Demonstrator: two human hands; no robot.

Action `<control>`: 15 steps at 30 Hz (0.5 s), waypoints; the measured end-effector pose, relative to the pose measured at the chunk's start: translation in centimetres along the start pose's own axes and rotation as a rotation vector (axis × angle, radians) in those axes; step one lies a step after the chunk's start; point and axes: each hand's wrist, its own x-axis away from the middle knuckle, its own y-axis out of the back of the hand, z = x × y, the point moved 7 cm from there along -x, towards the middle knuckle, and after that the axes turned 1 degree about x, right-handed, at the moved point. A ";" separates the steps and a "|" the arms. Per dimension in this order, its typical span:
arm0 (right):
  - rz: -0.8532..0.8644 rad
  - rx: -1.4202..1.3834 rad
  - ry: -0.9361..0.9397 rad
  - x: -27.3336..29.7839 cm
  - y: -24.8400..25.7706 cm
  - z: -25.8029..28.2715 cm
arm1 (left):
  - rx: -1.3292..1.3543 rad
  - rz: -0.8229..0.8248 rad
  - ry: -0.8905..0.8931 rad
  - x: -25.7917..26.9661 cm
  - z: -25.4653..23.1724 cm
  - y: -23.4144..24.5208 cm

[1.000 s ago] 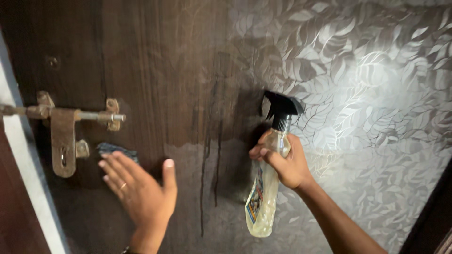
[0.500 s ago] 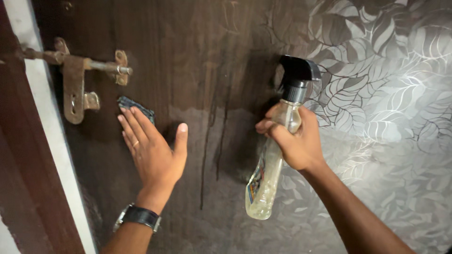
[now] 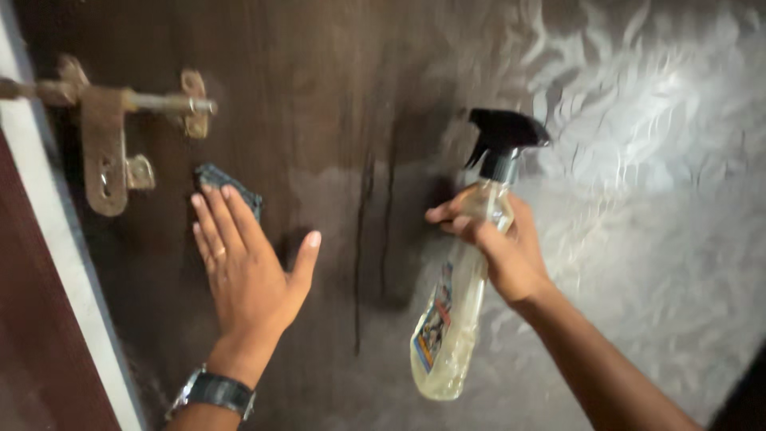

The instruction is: The person sprays a cleaning solution onto a dark wooden door and wipes the surface with a cloth. They repeatedly spray and wipe different sections, including the area around the latch.

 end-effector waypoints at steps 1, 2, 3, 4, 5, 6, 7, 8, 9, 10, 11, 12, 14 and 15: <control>0.009 -0.045 -0.004 1.4 -1.1 -0.4 | 0.009 0.001 -0.021 0.1 0.3 0.1; -0.064 -0.124 -0.065 3.1 -1.5 -1.1 | 0.022 0.004 -0.042 0.2 0.4 0.1; -0.139 -0.203 -0.125 5.1 -2.0 -1.8 | 0.035 0.008 -0.062 0.4 0.5 0.2; -0.211 -0.279 -0.176 7.1 -2.5 -2.4 | 0.044 0.006 -0.071 0.5 0.7 0.2; -0.287 -0.297 -0.194 9.2 -2.6 -2.7 | 0.052 0.005 -0.079 0.5 1.0 0.3; -0.368 -0.311 -0.205 11.5 -2.5 -3.0 | 0.066 0.002 -0.093 0.5 1.0 0.3; -0.449 -0.326 -0.215 14.0 -2.3 -3.4 | 0.067 0.003 -0.112 0.5 0.9 0.2; -0.465 -0.287 -0.255 16.1 -2.3 -4.2 | 0.064 -0.004 -0.126 0.5 1.1 0.3; -0.481 -0.248 -0.297 18.2 -2.3 -5.2 | 0.062 -0.010 -0.140 0.5 1.2 0.3; -0.487 -0.210 -0.351 20.5 -2.3 -6.6 | 0.079 -0.007 -0.147 1.0 1.5 0.3; -0.455 -0.170 -0.367 22.5 -2.5 -7.9 | 0.096 -0.005 -0.153 1.4 1.8 0.2; -0.428 -0.135 -0.379 24.2 -2.9 -9.4 | 0.112 -0.002 -0.169 1.5 1.9 0.2; -0.428 -0.086 -0.447 26.4 -4.0 -12.8 | 0.114 0.010 -0.203 1.9 1.9 0.2; -0.454 -0.072 -0.503 27.1 -4.6 -14.7 | 0.112 0.008 -0.221 1.7 1.8 0.3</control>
